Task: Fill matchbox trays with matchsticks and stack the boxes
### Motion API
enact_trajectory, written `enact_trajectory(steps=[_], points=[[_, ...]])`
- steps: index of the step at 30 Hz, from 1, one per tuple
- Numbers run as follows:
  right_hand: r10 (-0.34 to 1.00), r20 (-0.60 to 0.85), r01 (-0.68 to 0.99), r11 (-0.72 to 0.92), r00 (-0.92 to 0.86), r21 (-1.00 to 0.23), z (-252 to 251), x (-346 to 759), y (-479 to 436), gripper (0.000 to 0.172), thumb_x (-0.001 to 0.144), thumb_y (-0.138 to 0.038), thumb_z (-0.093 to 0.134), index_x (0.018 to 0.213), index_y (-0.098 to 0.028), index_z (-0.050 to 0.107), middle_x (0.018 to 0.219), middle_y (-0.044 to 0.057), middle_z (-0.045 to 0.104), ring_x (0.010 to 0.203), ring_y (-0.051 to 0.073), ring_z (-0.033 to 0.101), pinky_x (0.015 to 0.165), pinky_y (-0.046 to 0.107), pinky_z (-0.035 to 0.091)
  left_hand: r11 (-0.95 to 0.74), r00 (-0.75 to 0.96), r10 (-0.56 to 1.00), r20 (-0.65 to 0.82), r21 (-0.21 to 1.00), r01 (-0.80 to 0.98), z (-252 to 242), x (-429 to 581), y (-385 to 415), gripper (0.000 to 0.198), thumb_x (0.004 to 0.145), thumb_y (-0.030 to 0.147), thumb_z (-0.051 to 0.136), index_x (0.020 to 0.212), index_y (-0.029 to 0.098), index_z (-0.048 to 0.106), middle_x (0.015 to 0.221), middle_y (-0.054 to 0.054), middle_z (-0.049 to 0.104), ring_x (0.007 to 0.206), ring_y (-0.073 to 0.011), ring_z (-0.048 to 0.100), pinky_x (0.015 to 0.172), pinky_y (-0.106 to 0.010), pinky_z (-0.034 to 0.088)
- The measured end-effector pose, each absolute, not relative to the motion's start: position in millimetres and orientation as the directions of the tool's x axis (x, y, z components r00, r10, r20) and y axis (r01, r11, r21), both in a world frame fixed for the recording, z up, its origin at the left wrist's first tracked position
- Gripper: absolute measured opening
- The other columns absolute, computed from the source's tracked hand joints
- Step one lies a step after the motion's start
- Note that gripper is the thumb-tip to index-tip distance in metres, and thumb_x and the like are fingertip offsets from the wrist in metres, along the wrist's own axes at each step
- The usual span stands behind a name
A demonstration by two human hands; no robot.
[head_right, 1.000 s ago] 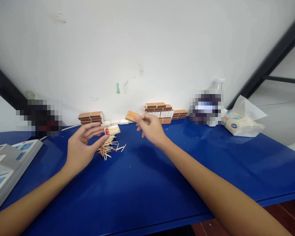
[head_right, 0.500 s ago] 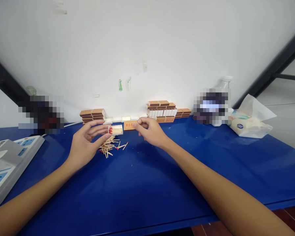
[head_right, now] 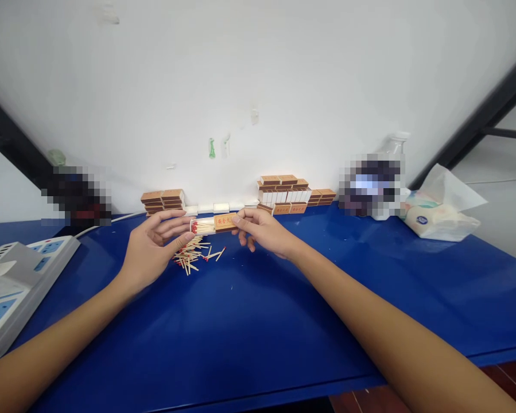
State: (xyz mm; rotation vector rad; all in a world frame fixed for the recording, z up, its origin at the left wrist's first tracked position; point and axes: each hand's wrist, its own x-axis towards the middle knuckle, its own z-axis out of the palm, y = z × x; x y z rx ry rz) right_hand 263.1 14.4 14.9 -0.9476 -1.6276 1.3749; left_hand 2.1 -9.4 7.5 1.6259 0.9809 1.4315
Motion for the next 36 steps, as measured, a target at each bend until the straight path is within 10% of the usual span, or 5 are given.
enact_trajectory(steps=[15,25,36], points=[[0.951,0.112,-0.007,0.115,-0.288,-0.993,6,248,10,0.034,0.096,-0.048,0.066,0.112,-0.026,0.047,0.080,-0.001,0.070,0.051,0.012,0.060,0.037,0.023,0.042,-0.351,0.105,0.932,0.346,0.936,0.034,8,3,-10,0.053,0.066,0.028,0.094,0.111,0.017,0.068,0.109,-0.011,0.079,0.098,-0.0251,0.078,0.095,-0.043,0.066],[0.776,0.007,0.150,0.131,-0.631,-0.980,7,222,-27,0.044,0.106,-0.061,0.039,0.111,-0.022,0.057,0.089,0.001,0.063,0.055,0.008,0.059,0.039,0.019,0.044,-0.443,0.208,0.892,0.401,0.866,0.233,8,8,-23,0.065,0.059,0.028,0.098,0.118,0.020,0.070,0.105,-0.007,0.078,0.092,-0.0237,0.076,0.085,-0.038,0.065],[0.744,0.120,0.177,0.307,-0.658,-0.935,18,227,-36,0.040,0.101,-0.057,0.057,0.117,-0.021,0.055,0.092,0.000,0.059,0.069,0.011,0.057,0.064,0.026,0.050,-0.519,0.290,0.849,0.442,0.802,0.297,5,6,-25,0.064,0.066,0.033,0.095,0.124,0.023,0.069,0.105,-0.003,0.077,0.096,-0.0221,0.074,0.093,-0.037,0.060]])
